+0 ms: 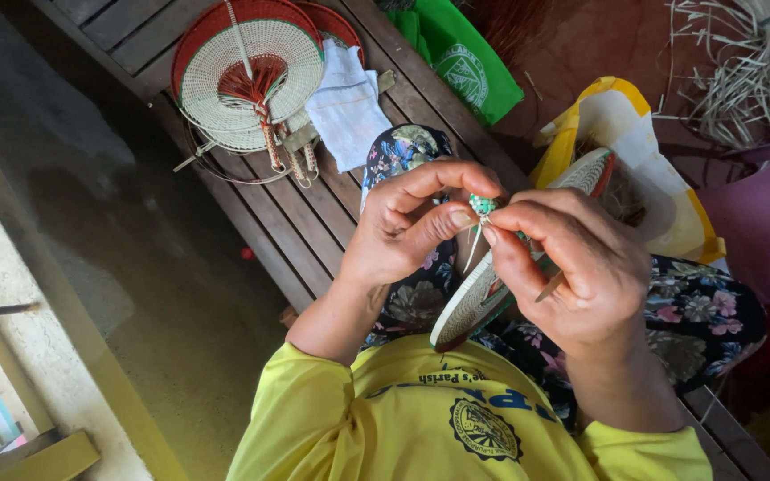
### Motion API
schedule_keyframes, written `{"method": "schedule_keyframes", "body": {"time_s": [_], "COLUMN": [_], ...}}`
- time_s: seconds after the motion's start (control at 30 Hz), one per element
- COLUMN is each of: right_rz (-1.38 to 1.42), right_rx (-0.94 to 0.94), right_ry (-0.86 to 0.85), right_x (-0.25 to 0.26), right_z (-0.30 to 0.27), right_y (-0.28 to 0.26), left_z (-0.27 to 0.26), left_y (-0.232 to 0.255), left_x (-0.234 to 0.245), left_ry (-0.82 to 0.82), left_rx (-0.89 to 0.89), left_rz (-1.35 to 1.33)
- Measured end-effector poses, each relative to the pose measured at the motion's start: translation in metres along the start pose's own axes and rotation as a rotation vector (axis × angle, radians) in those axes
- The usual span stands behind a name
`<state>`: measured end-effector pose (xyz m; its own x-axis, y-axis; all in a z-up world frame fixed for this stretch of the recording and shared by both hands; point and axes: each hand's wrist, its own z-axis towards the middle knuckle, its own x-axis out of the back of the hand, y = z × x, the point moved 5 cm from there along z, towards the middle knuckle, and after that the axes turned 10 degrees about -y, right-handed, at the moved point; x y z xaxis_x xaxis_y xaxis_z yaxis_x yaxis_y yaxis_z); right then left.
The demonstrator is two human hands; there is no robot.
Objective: Weaving and knotting a green cord onto the edge of a circular woven fan body using a small pick.
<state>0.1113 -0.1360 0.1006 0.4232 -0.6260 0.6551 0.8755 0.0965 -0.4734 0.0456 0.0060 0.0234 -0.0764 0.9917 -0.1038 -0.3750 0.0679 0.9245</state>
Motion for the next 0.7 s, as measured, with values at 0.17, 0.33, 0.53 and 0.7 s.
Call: {"method": "schedule_keyframes", "body": {"time_s": [0.17, 0.33, 0.53, 0.7], "right_rz": [-0.123, -0.146, -0.126, 0.003], "right_rx": [-0.004, -0.034, -0.015, -0.036], "right_ry": [-0.024, -0.057, -0.098, -0.091], "right_x": [0.005, 0.009, 0.002, -0.004], "right_z": [-0.002, -0.002, -0.002, -0.009], "right_y": [-0.003, -0.003, 0.005, 0.023], "left_z": [0.003, 0.005, 0.002, 0.002], "left_y": [0.001, 0.003, 0.000, -0.004], "left_x": [-0.004, -0.006, -0.007, -0.004], "left_ry": [-0.009, -0.024, -0.001, 0.012], "left_rx": [-0.018, -0.021, -0.005, 0.009], "left_rz": [0.008, 0.026, 0.006, -0.014]}}
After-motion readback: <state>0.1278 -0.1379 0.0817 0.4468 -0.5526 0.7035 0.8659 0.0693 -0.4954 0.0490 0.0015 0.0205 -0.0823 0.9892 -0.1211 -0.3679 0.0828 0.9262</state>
